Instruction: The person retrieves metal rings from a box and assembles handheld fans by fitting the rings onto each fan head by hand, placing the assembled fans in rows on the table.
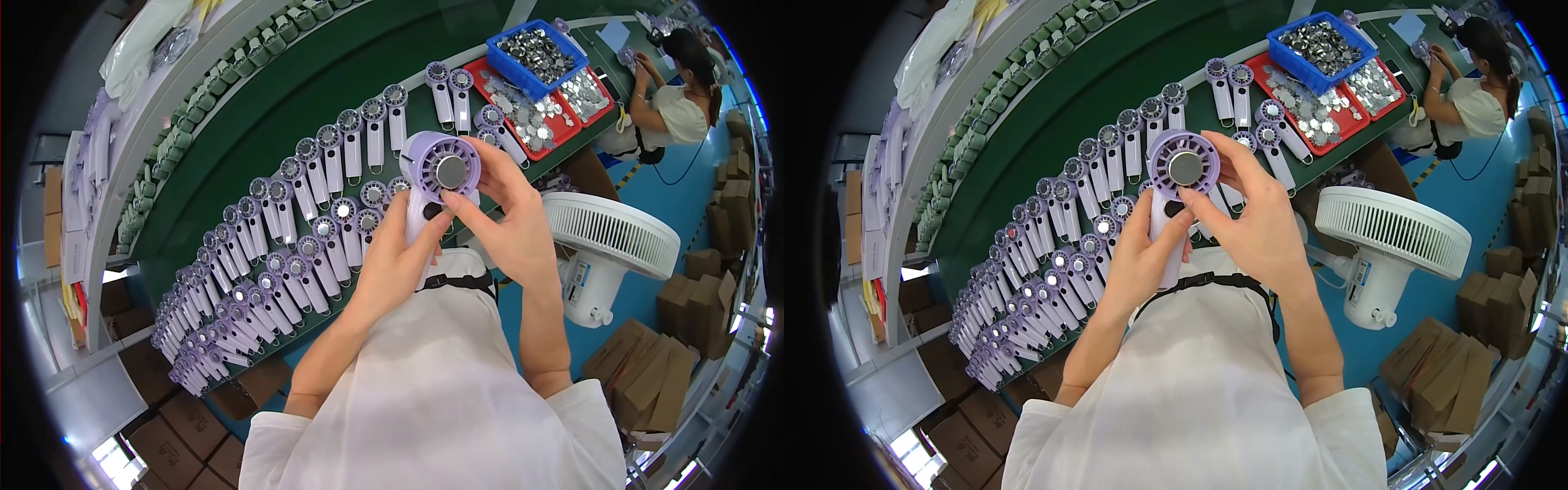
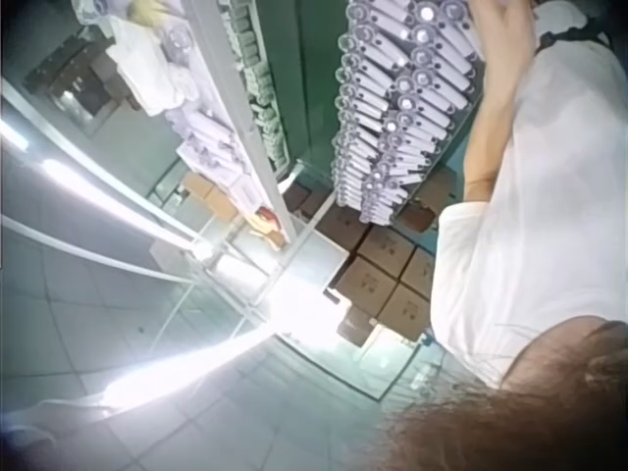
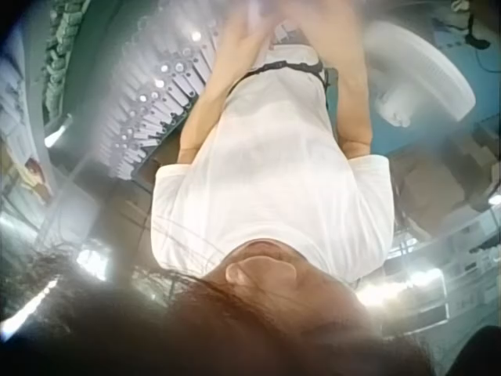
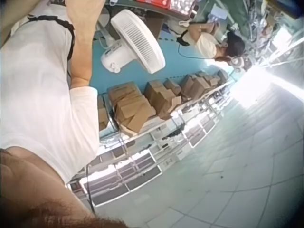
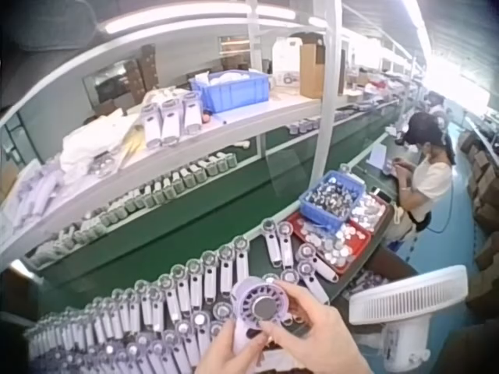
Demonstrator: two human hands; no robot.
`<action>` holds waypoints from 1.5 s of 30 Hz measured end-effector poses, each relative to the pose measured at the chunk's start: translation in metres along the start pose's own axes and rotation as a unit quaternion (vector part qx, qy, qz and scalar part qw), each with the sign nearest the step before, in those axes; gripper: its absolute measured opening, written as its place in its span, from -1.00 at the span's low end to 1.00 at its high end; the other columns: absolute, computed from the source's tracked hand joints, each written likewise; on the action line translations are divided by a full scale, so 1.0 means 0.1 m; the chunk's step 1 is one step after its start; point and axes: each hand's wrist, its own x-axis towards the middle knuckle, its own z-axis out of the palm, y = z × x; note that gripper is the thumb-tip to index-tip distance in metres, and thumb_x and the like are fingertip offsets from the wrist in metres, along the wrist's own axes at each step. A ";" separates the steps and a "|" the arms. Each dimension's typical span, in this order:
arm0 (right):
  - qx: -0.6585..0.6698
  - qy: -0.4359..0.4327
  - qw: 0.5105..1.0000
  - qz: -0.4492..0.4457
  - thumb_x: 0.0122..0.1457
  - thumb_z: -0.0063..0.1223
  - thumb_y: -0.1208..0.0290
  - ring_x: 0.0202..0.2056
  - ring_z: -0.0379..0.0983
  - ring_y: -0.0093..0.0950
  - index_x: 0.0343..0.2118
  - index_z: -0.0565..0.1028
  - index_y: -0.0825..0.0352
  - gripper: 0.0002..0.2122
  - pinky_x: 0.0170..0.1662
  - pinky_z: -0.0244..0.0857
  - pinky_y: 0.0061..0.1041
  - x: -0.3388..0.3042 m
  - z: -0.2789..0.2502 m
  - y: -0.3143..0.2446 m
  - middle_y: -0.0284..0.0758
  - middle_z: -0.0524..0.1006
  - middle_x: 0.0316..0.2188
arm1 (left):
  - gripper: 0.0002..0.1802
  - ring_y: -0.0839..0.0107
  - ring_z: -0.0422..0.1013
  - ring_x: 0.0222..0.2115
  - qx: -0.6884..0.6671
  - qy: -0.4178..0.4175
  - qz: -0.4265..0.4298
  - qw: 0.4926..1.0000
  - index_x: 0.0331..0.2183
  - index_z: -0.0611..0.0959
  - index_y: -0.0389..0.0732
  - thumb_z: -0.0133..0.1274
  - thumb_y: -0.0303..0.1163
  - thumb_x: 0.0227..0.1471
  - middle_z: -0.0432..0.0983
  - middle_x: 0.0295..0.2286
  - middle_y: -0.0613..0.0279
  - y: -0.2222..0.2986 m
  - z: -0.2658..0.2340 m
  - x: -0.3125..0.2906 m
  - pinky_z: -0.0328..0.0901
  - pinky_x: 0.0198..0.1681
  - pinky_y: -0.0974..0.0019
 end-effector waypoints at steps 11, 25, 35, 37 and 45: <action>-0.004 0.018 1.000 -0.013 0.03 0.17 0.58 -0.08 0.51 -0.40 0.05 0.34 0.44 -0.53 0.06 0.34 -0.42 -0.01 0.01 -0.01 -0.14 0.53 -0.12 | -0.64 0.54 0.39 -0.56 0.044 0.017 0.029 0.998 -0.15 0.40 -0.31 0.06 -0.26 0.16 0.46 -0.49 0.26 0.00 0.07 -0.04 0.30 -0.49 0.42; 0.174 -0.039 0.980 0.084 0.06 0.13 0.60 0.11 0.28 -0.42 0.09 0.28 0.40 -0.51 0.14 0.25 -0.34 0.00 -0.02 0.03 -0.25 0.34 0.05 | -0.68 0.59 0.37 -0.59 -0.085 -0.018 -0.025 0.996 -0.13 0.40 -0.27 0.02 -0.27 0.19 0.43 -0.52 0.31 -0.08 0.08 -0.01 0.30 -0.55 0.45; 0.167 -0.020 0.984 0.066 0.07 0.11 0.63 0.10 0.30 -0.44 0.09 0.27 0.40 -0.52 0.15 0.24 -0.38 -0.02 0.01 0.05 -0.25 0.36 0.03 | -0.68 0.61 0.37 -0.57 -0.095 -0.021 -0.005 0.995 -0.11 0.38 -0.26 0.01 -0.28 0.20 0.44 -0.47 0.33 -0.09 0.12 -0.04 0.31 -0.54 0.46; 0.150 -0.015 0.987 0.063 0.06 0.11 0.63 0.10 0.30 -0.44 0.08 0.28 0.39 -0.51 0.14 0.25 -0.38 -0.01 0.01 0.05 -0.25 0.36 0.02 | -0.68 0.61 0.37 -0.57 -0.094 -0.015 -0.002 0.995 -0.11 0.38 -0.26 0.01 -0.28 0.20 0.44 -0.48 0.33 -0.09 0.11 -0.04 0.31 -0.54 0.46; 0.089 0.011 0.995 0.050 0.04 0.12 0.60 0.08 0.32 -0.42 0.07 0.28 0.38 -0.51 0.13 0.25 -0.36 -0.04 0.05 0.03 -0.22 0.39 -0.01 | -0.66 0.60 0.37 -0.57 -0.041 -0.006 0.027 0.999 -0.10 0.37 -0.26 0.02 -0.28 0.19 0.43 -0.53 0.33 -0.14 0.14 -0.05 0.28 -0.52 0.47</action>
